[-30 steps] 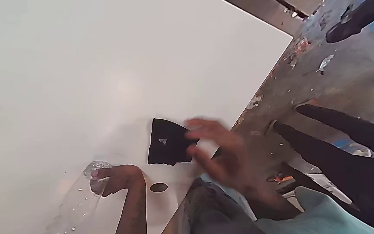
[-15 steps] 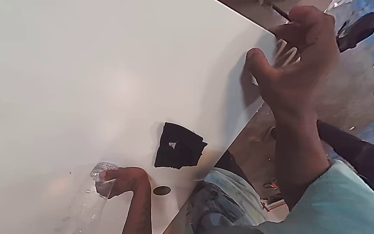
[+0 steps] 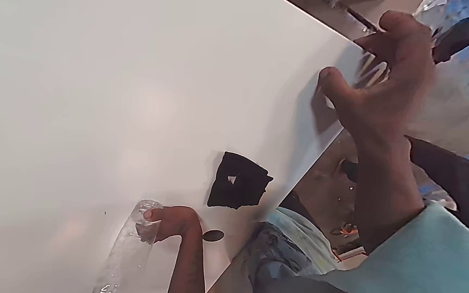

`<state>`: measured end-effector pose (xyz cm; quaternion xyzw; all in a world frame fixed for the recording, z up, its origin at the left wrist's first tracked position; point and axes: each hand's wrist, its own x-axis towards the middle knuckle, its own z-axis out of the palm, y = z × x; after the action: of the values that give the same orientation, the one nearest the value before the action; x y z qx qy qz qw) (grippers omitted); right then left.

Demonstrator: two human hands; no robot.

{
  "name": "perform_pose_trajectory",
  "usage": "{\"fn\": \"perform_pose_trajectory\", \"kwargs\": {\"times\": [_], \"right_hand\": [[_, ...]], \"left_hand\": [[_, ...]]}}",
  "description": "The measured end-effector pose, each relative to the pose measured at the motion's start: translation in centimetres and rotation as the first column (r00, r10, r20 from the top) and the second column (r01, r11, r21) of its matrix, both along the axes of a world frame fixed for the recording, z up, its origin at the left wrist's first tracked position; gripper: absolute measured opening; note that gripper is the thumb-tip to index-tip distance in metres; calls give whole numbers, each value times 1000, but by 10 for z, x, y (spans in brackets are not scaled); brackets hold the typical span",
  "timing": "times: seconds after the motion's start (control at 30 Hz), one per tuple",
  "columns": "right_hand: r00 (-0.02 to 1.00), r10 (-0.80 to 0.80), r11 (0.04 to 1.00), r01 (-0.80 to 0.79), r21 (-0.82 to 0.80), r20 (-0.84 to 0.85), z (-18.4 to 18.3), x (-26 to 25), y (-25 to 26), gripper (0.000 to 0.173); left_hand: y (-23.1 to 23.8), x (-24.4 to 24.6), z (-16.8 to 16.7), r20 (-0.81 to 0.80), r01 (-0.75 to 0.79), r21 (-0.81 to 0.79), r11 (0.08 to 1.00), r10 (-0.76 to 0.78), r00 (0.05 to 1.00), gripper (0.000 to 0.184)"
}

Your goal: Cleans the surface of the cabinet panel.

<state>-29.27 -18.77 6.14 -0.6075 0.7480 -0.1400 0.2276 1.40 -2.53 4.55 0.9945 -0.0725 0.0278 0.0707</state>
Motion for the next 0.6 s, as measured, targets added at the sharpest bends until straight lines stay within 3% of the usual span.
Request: {"fn": "perform_pose_trajectory", "kwargs": {"times": [0.1, 0.23, 0.37, 0.47, 0.6], "right_hand": [[998, -30, 998, 33, -55, 55, -4, -4, -3, 59], [999, -33, 999, 33, -11, 32, 0, 1, -3, 69], [996, -46, 996, 51, -68, 71, -5, -3, -4, 54], [997, -36, 999, 36, -2, 63, 1, -2, -3, 63], [996, -28, 999, 30, -16, 80, 1, -5, -2, 51]], "left_hand": [[-1, 0, -1, 15, 10, 22, 1000, -10, 1000, 65], [-1, 0, -1, 27, 26, -2, 1000, -26, 999, 66], [4, 2, -5, 44, 75, 18, 997, -76, 996, 69], [6, 2, -6, 51, 75, 22, 997, -76, 996, 70], [3, 3, -5, 35, 35, 27, 999, -36, 999, 69]]}}
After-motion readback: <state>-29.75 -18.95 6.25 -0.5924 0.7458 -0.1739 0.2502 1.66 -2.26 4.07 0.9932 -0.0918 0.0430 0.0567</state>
